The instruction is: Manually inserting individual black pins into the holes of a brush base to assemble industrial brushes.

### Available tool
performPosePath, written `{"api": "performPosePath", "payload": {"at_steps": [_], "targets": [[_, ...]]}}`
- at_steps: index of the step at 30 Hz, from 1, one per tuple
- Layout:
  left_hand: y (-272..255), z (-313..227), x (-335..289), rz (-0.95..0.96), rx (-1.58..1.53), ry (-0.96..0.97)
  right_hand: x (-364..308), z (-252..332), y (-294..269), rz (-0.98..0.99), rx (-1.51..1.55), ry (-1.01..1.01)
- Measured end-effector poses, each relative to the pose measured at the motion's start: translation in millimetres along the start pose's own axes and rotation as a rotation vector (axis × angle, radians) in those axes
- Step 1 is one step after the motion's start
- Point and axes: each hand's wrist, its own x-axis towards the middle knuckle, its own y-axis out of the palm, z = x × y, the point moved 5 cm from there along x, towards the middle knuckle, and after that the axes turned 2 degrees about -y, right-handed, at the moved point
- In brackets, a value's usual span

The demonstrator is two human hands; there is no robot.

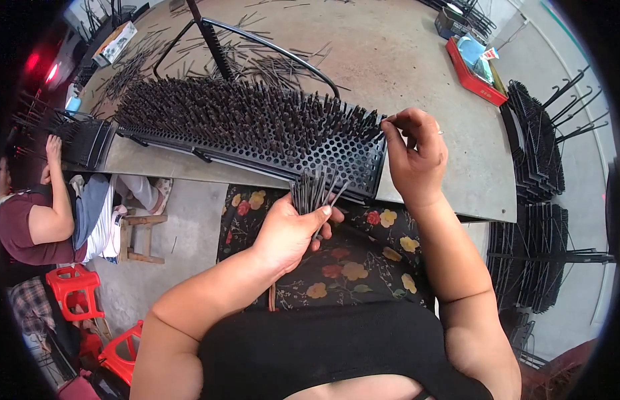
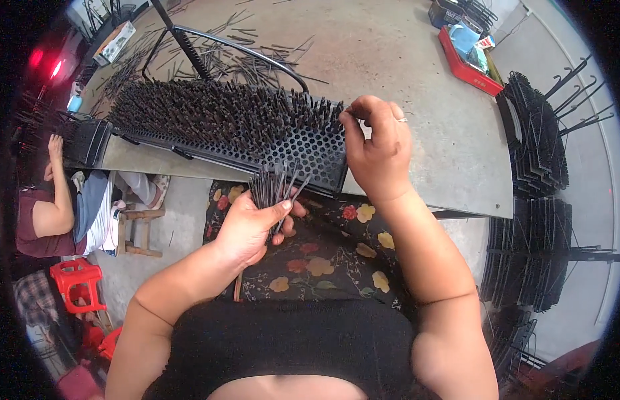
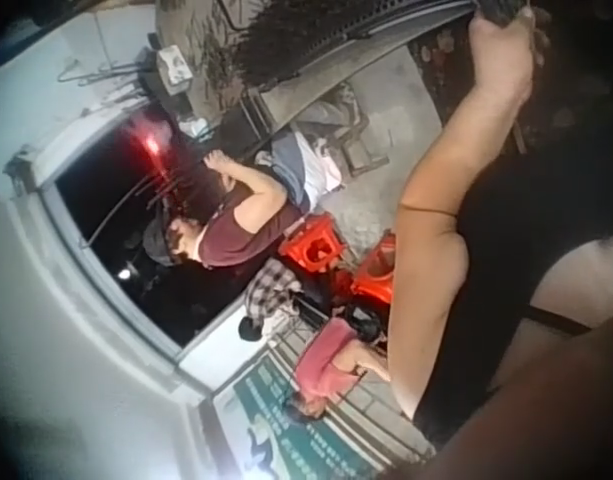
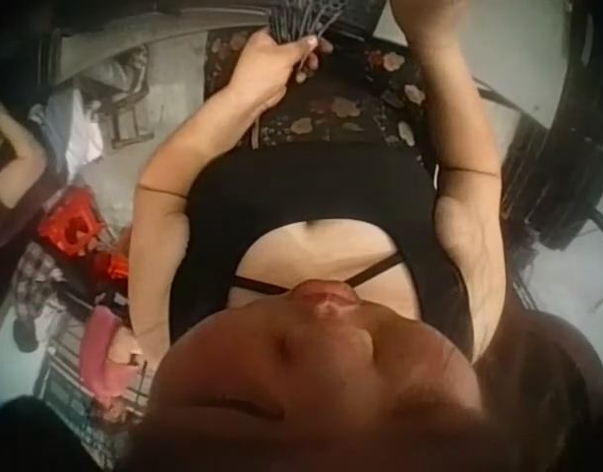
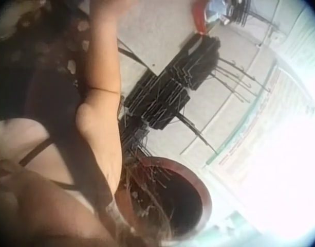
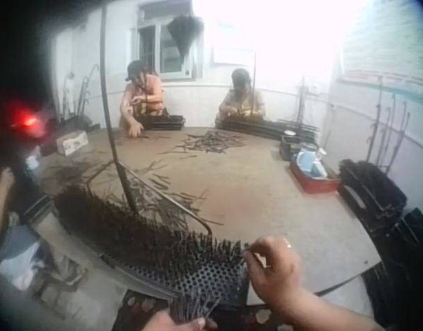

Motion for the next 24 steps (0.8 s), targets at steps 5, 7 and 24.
{"api": "performPosePath", "payload": {"at_steps": [5,7,24], "targets": [[-3,0,0,-0.033,-0.02,0.003,6,14,1,0.175,-0.25,-0.223],[-2,1,0,-0.036,-0.029,0.011,-1,14,4,0.206,-0.218,-0.149],[-1,6,-3,0.005,0.01,0.035,-4,-6,-10,0.081,0.066,0.119]]}}
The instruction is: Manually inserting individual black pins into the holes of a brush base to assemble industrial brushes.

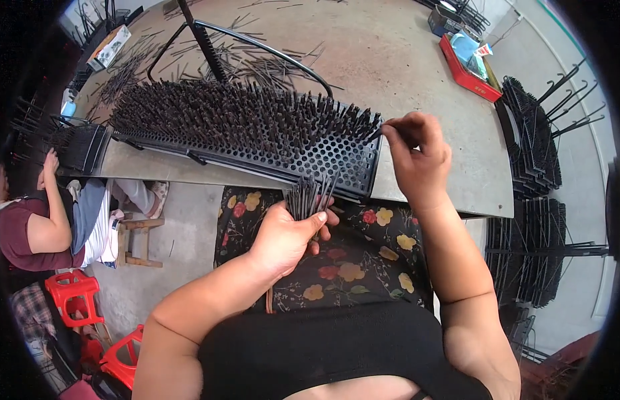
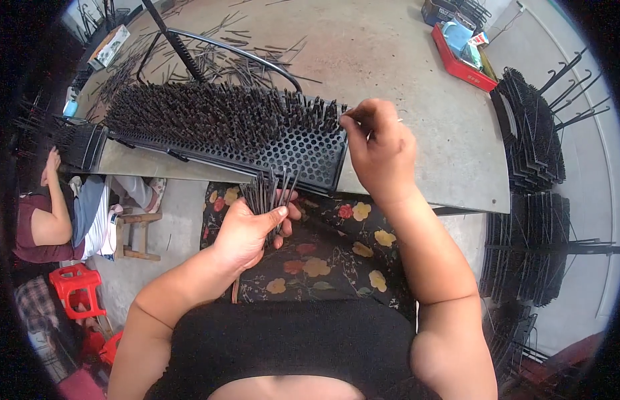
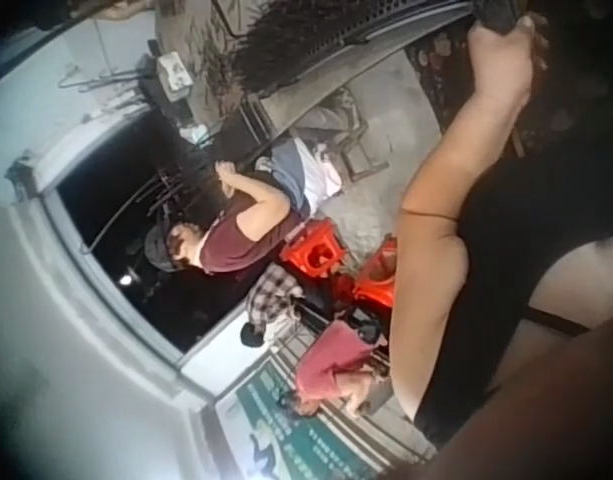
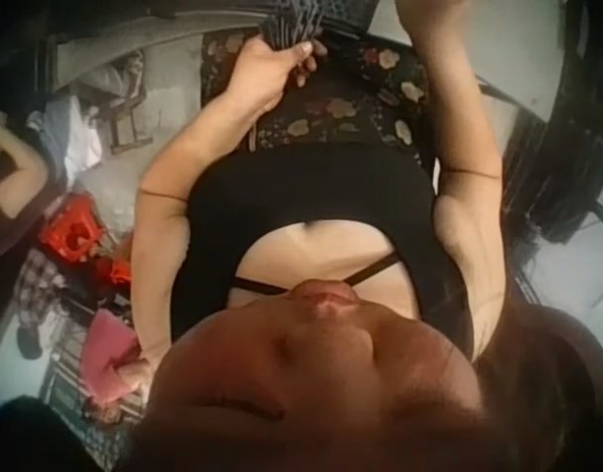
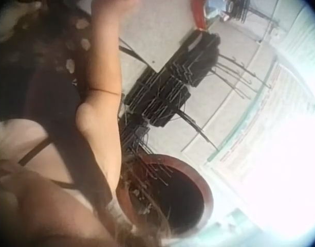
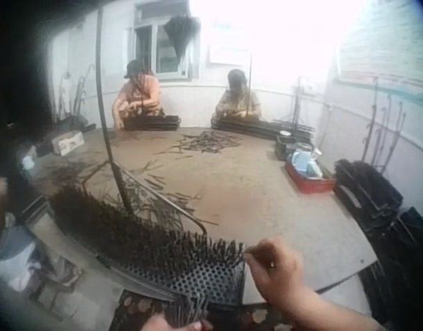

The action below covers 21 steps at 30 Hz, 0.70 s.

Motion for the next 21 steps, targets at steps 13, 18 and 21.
{"api": "performPosePath", "payload": {"at_steps": [13,18,21], "targets": [[7,-6,-4,0.096,-0.037,-0.011,-33,16,15,0.399,0.513,0.82],[7,1,-2,0.076,-0.005,0.019,-5,-7,-12,-0.098,0.067,0.152],[8,-1,-2,0.036,0.014,0.027,-7,-10,-8,-0.036,0.005,0.104]]}}
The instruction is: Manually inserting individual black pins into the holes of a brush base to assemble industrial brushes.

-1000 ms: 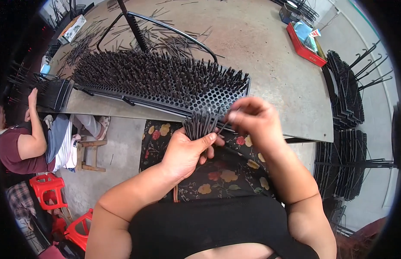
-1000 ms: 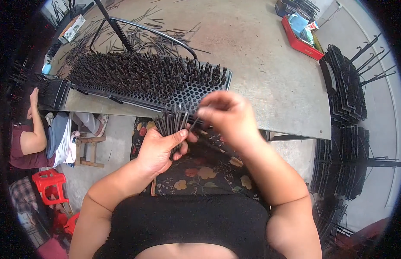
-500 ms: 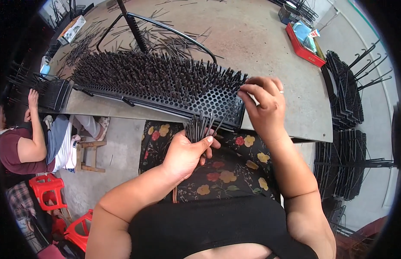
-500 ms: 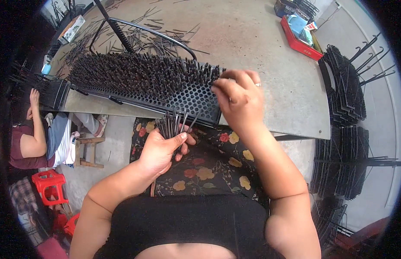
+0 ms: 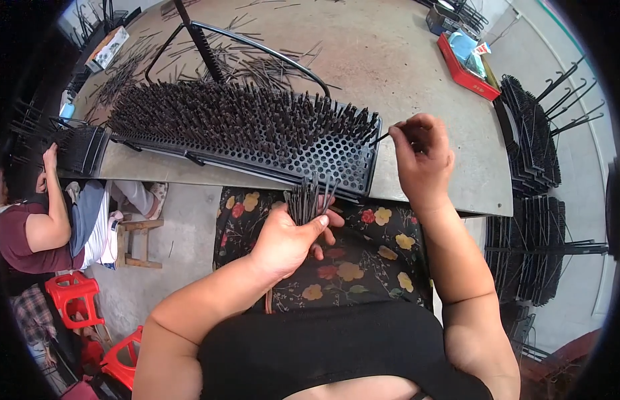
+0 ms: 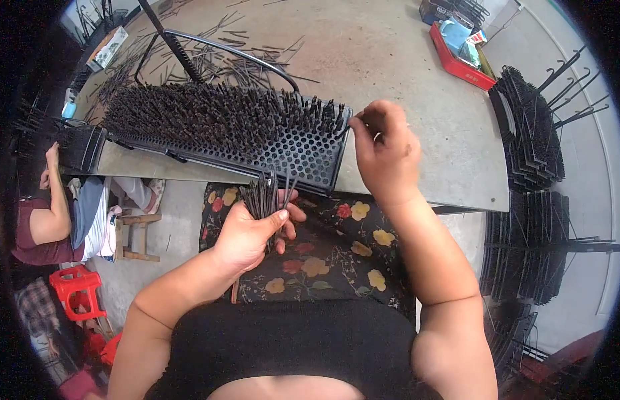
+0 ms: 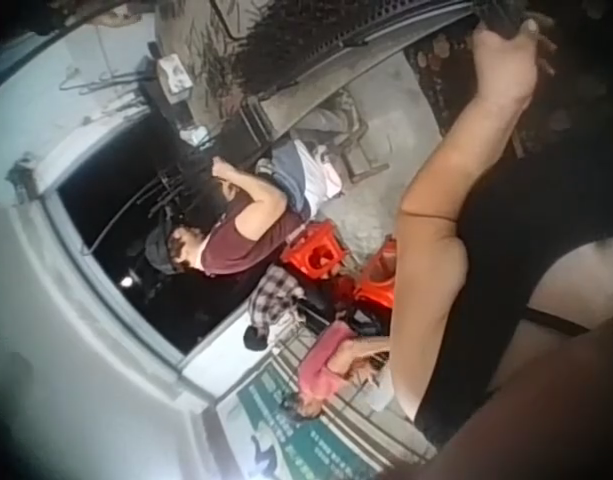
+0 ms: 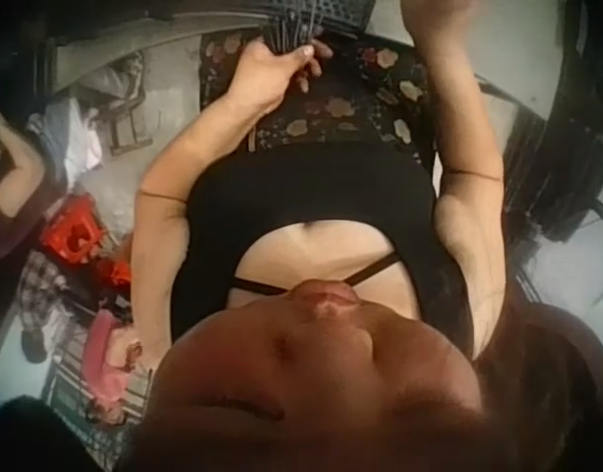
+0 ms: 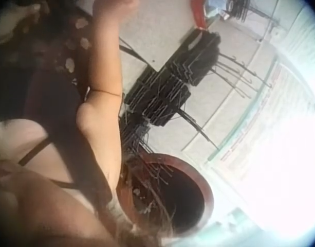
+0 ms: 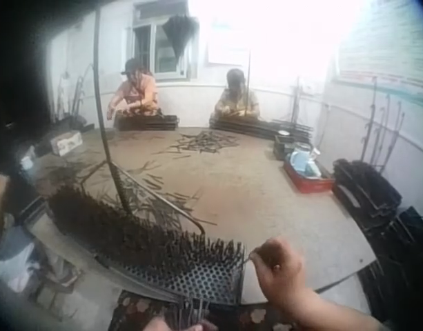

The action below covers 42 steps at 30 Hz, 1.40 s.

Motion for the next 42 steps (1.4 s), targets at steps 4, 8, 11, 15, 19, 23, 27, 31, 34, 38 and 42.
{"api": "performPosePath", "payload": {"at_steps": [4,8,11,15,19,23,27,31,34,38,42], "targets": [[-1,-4,-1,-0.021,0.024,-0.02,3,18,3,0.09,-0.319,-0.353],[-7,-2,0,-0.037,-0.004,-0.003,-15,39,9,0.164,-0.264,-0.281],[-6,-2,1,-0.026,-0.078,0.074,-41,40,31,0.557,0.398,0.556],[-7,-10,-1,-0.068,-0.068,0.077,-24,33,37,0.467,0.564,0.756],[-21,-4,4,-0.166,-0.062,0.04,10,32,34,0.032,0.238,0.074],[-24,-3,4,-0.189,-0.09,0.025,14,33,50,0.079,0.169,-0.026],[-24,-2,5,-0.19,-0.071,0.027,18,35,53,0.05,0.007,-0.17],[-25,-2,5,-0.19,-0.074,0.031,21,35,54,0.04,0.029,-0.164],[-25,-1,6,-0.17,-0.06,0.028,22,40,57,0.124,-0.177,-0.398],[-25,-3,4,-0.177,-0.072,0.027,7,53,54,0.164,-0.242,-0.421],[-15,-11,-2,-0.098,-0.113,0.05,-36,45,67,0.757,0.613,0.639]]}}
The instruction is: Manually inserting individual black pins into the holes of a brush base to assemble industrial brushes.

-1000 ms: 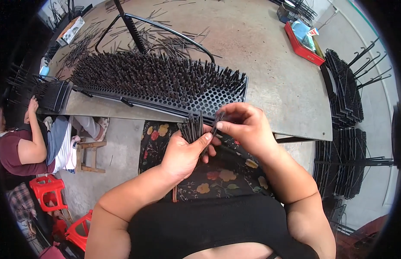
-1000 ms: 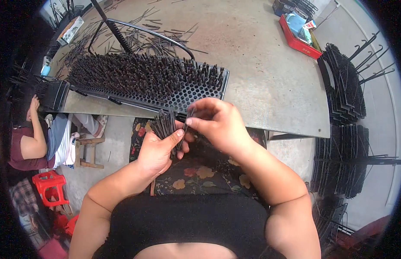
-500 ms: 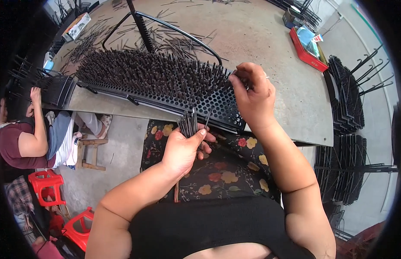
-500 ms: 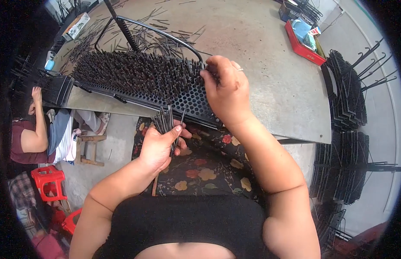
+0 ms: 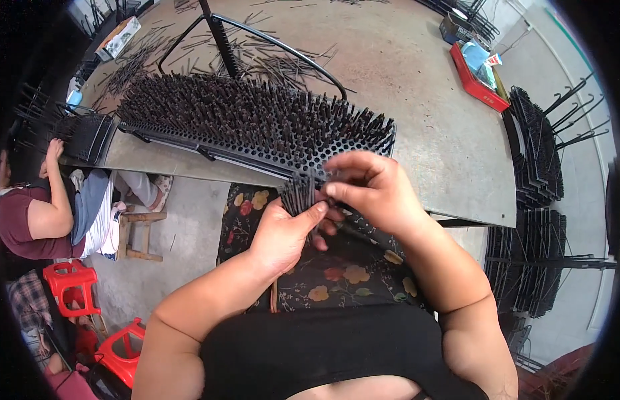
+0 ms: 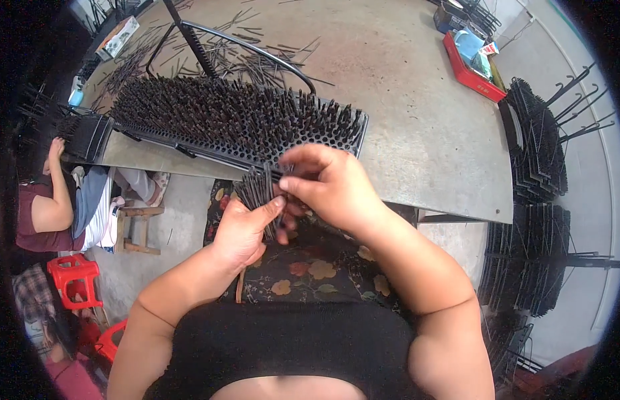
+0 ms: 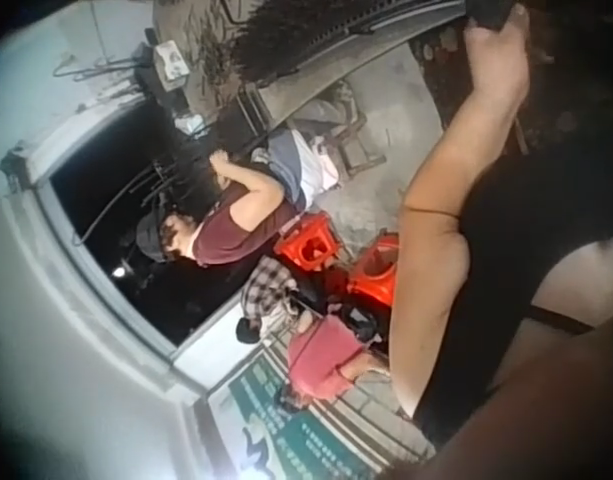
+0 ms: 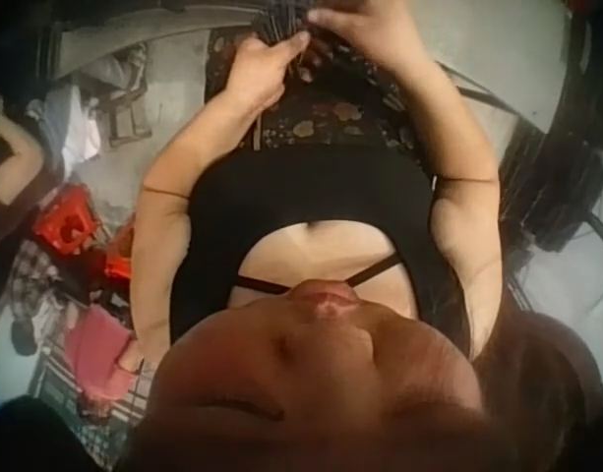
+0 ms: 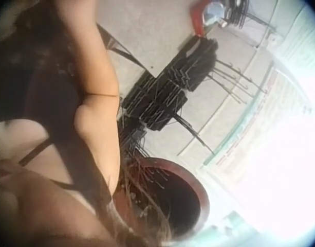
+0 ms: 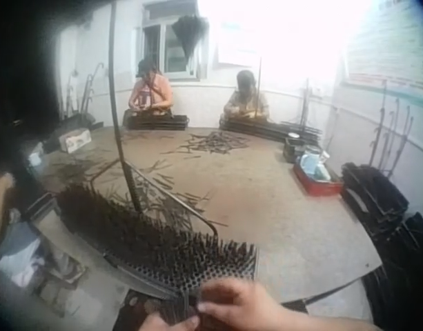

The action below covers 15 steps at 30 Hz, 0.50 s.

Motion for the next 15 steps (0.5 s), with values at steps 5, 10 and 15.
{"api": "performPosePath", "payload": {"at_steps": [5,10,15], "targets": [[-1,4,3,0.117,0.08,-0.116,8,28,-48,-0.581,-0.265,-0.418],[-2,13,3,0.111,0.018,-0.105,9,35,-48,-0.633,-0.677,-0.811],[1,10,1,0.095,0.006,-0.096,18,34,-41,-0.603,-0.915,-0.911]]}}
